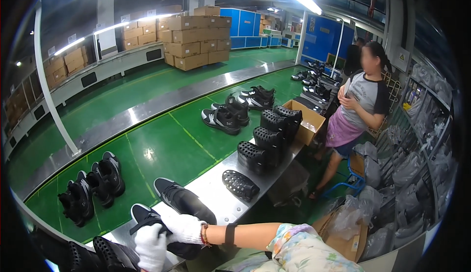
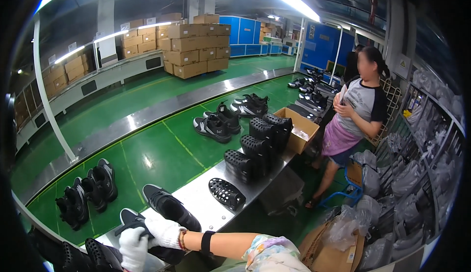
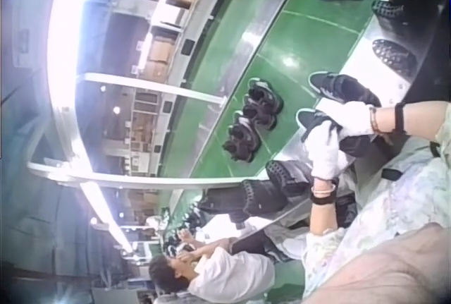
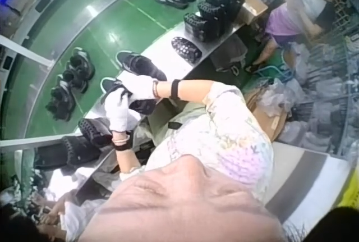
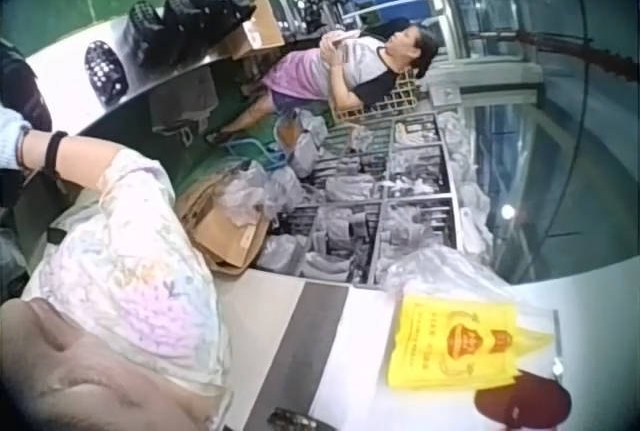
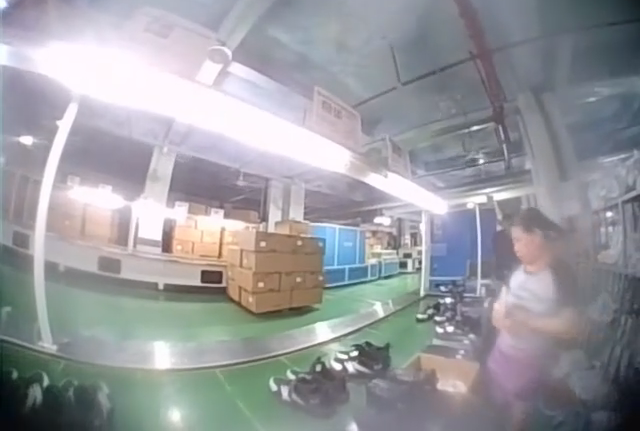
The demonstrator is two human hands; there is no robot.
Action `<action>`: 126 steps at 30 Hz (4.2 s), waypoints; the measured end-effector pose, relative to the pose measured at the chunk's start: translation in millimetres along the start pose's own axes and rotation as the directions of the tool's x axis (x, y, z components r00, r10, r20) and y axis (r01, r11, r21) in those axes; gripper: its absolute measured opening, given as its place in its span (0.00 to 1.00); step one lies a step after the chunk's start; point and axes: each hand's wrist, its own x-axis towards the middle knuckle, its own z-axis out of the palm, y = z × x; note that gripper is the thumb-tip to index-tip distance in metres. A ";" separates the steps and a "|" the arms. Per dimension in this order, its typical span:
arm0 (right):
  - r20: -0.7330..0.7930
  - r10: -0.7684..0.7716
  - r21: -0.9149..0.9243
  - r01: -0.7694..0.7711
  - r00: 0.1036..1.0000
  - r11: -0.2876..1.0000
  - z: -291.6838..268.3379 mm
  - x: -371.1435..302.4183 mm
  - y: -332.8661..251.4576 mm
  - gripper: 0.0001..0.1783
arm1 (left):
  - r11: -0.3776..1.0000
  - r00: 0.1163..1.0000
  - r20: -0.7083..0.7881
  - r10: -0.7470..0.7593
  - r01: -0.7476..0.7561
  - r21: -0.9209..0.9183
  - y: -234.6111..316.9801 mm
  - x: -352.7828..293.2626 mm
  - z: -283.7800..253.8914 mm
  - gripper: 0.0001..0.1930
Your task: Inspecting shoes and inserting internal support molds before placing them on a conveyor.
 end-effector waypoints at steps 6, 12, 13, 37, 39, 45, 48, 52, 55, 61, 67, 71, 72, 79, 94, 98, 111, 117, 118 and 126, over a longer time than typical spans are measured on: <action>-0.128 0.060 0.009 -0.059 0.990 0.998 14.9 4.3 6.8 0.29 | 0.995 0.996 0.007 0.089 -0.089 0.040 7.2 -4.3 6.1 0.15; -0.072 -0.011 0.012 0.012 0.997 1.000 22.2 7.4 16.1 0.18 | 0.993 0.993 -0.081 0.082 -0.088 -0.077 2.0 -13.8 12.8 0.19; -0.118 0.048 0.127 -0.033 0.992 0.991 26.5 9.3 16.9 0.16 | 0.995 0.995 -0.075 0.059 -0.064 -0.071 3.3 -15.1 14.4 0.19; -0.119 -0.050 0.417 0.096 0.992 0.904 38.9 11.6 51.8 0.17 | 0.967 0.944 -0.234 -0.233 0.250 0.045 36.3 -64.2 0.5 0.20; -0.085 -0.074 0.285 0.096 0.994 0.954 31.7 13.4 48.6 0.17 | 0.926 0.846 -0.514 -0.139 0.295 0.235 34.2 -71.2 4.8 0.31; -0.022 -0.022 0.313 0.028 1.000 0.949 23.5 20.1 26.0 0.15 | 0.928 0.890 -0.386 -0.243 0.329 0.174 -16.1 -83.1 11.7 0.17; 0.015 0.049 0.374 -0.051 0.999 0.926 23.2 22.2 14.8 0.16 | 0.924 0.886 -0.409 -0.217 0.322 0.208 -18.8 -89.8 6.0 0.17; 0.032 0.082 0.423 -0.088 0.996 0.902 21.4 22.9 9.7 0.16 | 0.913 0.913 -0.323 -0.249 0.333 0.237 -4.5 -98.6 10.1 0.19; 0.034 0.111 0.461 -0.114 0.993 0.880 23.8 23.1 12.8 0.15 | 0.911 0.925 -0.298 -0.235 0.317 0.265 6.5 -103.5 21.5 0.20; -0.036 0.107 0.390 -0.085 0.994 0.917 22.3 14.0 10.2 0.15 | 0.935 0.952 -0.147 -0.270 0.296 0.196 21.2 -119.4 23.5 0.23; -0.308 -0.104 -0.097 0.078 0.946 0.992 -55.0 -32.9 -1.5 0.18 | 0.911 0.863 -0.306 -0.403 0.411 -0.042 18.1 -122.5 -7.7 0.25; 0.069 0.054 -0.074 -0.049 0.996 0.996 -58.2 -46.7 -5.2 0.33 | 0.730 0.757 0.025 -0.653 0.637 -0.247 27.8 -82.9 14.1 0.34; 0.094 0.005 -0.218 0.016 0.996 0.976 -53.8 -45.7 -5.2 0.35 | 0.797 0.807 -0.054 -0.589 0.568 -0.202 26.6 -69.0 24.4 0.33; 0.289 0.045 -0.491 0.108 0.956 0.864 -43.4 -2.1 1.4 0.33 | 0.702 0.796 -0.011 -0.605 0.527 -0.479 -7.3 -9.8 71.3 0.30; -0.152 -0.043 -0.492 -0.038 0.987 0.870 -47.6 238.8 90.2 0.24 | 0.827 0.826 -0.089 -0.557 0.540 -0.155 -7.4 -91.9 36.6 0.24; -0.023 0.049 -0.552 -0.053 0.999 0.832 -137.6 237.4 142.2 0.27 | 0.931 0.929 -0.107 -0.355 0.361 0.052 -8.7 -97.1 38.4 0.17; -0.176 0.811 -0.477 -0.769 0.557 0.425 -302.5 149.4 340.6 0.37 | 0.583 0.521 0.264 -0.812 0.744 0.325 0.5 -75.0 55.9 0.10; 0.076 0.741 -0.797 -0.406 0.667 0.448 -286.3 188.3 332.0 0.22 | 0.750 0.765 0.053 -0.642 0.612 0.253 6.1 -73.3 49.4 0.12; 0.067 0.710 -0.760 -0.426 0.701 0.491 -277.7 189.9 320.9 0.20 | 0.839 0.870 -0.053 -0.490 0.487 0.242 7.0 -75.0 49.7 0.13; 0.301 0.664 -0.221 -0.627 0.684 0.747 -177.0 160.6 150.2 0.20 | 0.896 0.894 -0.060 -0.443 0.440 -0.059 -4.9 -71.8 46.4 0.16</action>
